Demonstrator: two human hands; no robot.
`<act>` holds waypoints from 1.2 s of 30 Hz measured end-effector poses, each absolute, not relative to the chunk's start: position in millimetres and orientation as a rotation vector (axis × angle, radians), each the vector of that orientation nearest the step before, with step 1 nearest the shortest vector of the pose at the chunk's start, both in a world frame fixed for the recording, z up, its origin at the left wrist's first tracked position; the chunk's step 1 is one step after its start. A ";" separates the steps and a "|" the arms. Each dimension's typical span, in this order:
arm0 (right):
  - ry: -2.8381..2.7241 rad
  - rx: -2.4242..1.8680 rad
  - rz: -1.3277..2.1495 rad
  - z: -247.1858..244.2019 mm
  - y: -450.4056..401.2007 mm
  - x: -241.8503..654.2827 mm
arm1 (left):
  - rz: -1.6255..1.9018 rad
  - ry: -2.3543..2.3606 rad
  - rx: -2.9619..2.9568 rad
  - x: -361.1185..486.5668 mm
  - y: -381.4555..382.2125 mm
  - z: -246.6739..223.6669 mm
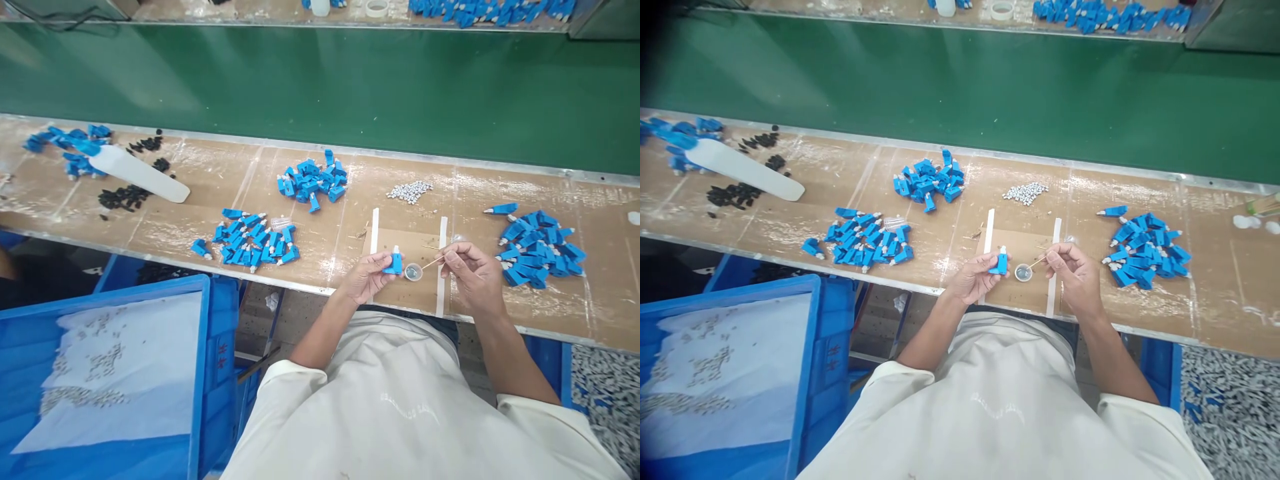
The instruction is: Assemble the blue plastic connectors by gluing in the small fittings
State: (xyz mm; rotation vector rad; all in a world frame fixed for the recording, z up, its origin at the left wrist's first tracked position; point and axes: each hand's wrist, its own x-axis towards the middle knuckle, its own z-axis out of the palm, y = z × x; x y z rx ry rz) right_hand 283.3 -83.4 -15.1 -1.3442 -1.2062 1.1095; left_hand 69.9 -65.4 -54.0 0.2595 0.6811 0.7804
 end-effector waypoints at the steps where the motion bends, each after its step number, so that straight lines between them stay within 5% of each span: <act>1: -1.243 -1.335 1.052 -9.7 -85.4 280.3 | 0.773 0.668 0.262 70.5 -65.4 -54.1; 11: -1.776 -1.113 0.400 1.0 -88.2 252.0 | 0.751 0.585 0.268 70.8 -68.0 -60.1; 36: -2.084 -0.973 0.232 2.9 -83.3 246.9 | 0.727 0.538 0.308 68.6 -68.7 -72.1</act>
